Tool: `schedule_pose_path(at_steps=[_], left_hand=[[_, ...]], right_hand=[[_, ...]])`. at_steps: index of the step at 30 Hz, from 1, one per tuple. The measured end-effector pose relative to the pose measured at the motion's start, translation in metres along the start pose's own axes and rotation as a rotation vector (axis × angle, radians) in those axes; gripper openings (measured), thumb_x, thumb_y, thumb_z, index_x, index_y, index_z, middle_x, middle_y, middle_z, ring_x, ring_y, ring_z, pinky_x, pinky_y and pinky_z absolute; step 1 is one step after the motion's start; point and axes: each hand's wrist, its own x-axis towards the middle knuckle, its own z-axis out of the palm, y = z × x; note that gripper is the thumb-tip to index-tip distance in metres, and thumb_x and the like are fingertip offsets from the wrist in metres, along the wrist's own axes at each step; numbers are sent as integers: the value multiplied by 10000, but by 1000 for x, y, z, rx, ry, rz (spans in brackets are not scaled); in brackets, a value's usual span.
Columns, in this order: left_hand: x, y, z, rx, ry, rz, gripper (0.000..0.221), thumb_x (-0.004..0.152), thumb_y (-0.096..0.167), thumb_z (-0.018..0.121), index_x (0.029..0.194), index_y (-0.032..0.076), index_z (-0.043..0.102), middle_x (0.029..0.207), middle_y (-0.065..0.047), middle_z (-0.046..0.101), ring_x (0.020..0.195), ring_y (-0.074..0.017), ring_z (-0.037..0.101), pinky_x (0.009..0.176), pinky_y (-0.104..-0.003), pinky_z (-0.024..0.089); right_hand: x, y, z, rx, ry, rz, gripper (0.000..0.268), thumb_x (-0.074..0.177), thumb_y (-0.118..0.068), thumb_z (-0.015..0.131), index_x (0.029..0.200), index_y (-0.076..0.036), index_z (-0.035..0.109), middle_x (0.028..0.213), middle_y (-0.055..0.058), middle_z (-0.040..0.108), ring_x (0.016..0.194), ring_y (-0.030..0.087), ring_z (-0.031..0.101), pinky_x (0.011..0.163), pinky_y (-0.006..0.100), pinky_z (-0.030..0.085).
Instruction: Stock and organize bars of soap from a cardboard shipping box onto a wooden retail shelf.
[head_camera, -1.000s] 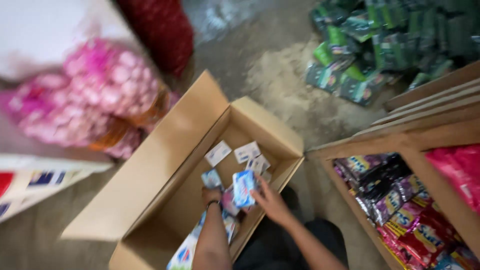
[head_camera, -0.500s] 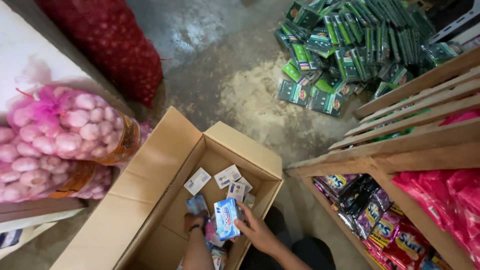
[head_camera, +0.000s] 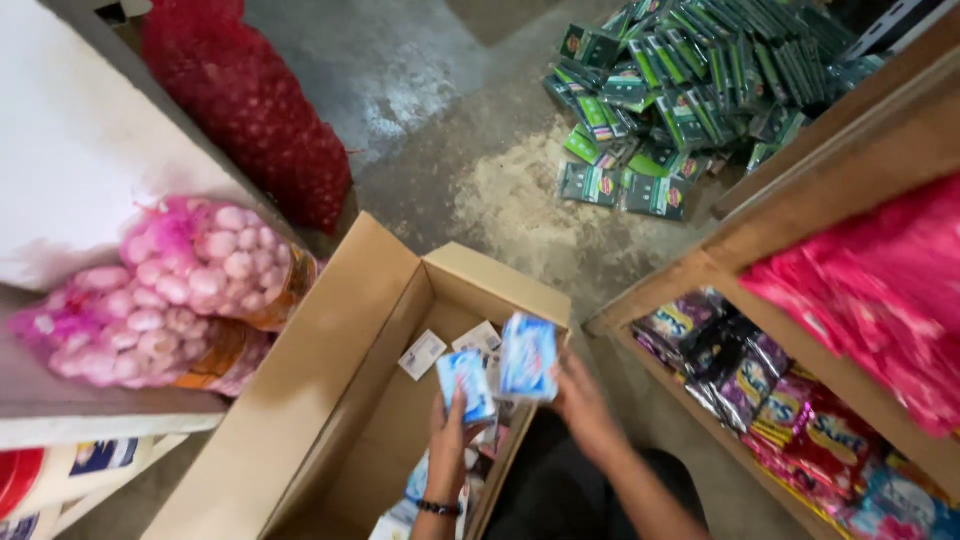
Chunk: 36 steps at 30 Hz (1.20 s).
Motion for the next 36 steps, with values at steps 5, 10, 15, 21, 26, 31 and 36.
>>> schedule_pose_path(at_steps=[5, 10, 15, 21, 26, 31, 36], left_hand=[[-59, 52, 57, -259, -347, 0, 512, 1000, 374, 509, 1408, 65, 512, 1246, -121, 684, 1057, -246, 728, 856, -393, 637], [-110, 67, 98, -270, -450, -113, 482, 1014, 340, 470, 1457, 152, 433, 1281, -107, 672, 1073, -251, 713, 858, -432, 616], [-140, 59, 116, -230, -595, -56, 523, 1046, 400, 442, 1478, 107, 471, 1274, -94, 686, 1077, -224, 712, 863, -397, 615], [-175, 80, 138, -170, -680, -30, 561, 1034, 373, 454, 1557, 175, 408, 1338, -65, 665, 1100, -192, 699, 859, -375, 600], [-202, 102, 147, -90, -770, 46, 609, 1033, 368, 444, 1601, 191, 315, 1379, -54, 640, 1131, -180, 690, 887, -370, 594], [-207, 105, 153, -119, -860, 84, 630, 1051, 339, 459, 1619, 142, 269, 1422, -68, 611, 1190, -187, 665, 949, -376, 580], [-240, 132, 163, -156, -954, 203, 674, 1041, 313, 442, 1639, 163, 169, 1522, -72, 503, 1265, -209, 611, 1009, -402, 535]], right_hand=[[-57, -90, 14, 97, -85, -384, 601, 1030, -232, 548, 1587, -81, 378, 1485, 100, 561, 1322, 195, 570, 1064, 362, 499], [-116, -114, 23, -805, 225, -490, 505, 1027, -295, 502, 1490, -96, 549, 1407, 97, 610, 1303, 170, 577, 1079, 318, 439], [-123, -99, -16, -482, 154, -515, 521, 1029, -318, 502, 1472, -47, 527, 1454, 114, 612, 1347, 183, 544, 1117, 312, 391], [-150, -121, -42, -500, 192, -566, 570, 1037, -357, 481, 1480, 1, 502, 1492, 125, 577, 1392, 188, 505, 1151, 307, 343], [-167, -141, -53, -462, 166, -572, 589, 1041, -373, 456, 1479, 19, 492, 1463, 133, 607, 1370, 192, 527, 1146, 308, 354], [-196, -174, -36, -267, 164, -418, 601, 1004, -371, 452, 1505, -42, 501, 1409, 131, 628, 1278, 209, 566, 1037, 380, 474], [-242, -206, -33, -497, 68, -676, 614, 1034, -344, 460, 1550, -16, 400, 1584, 109, 486, 1458, 198, 415, 1183, 341, 292]])
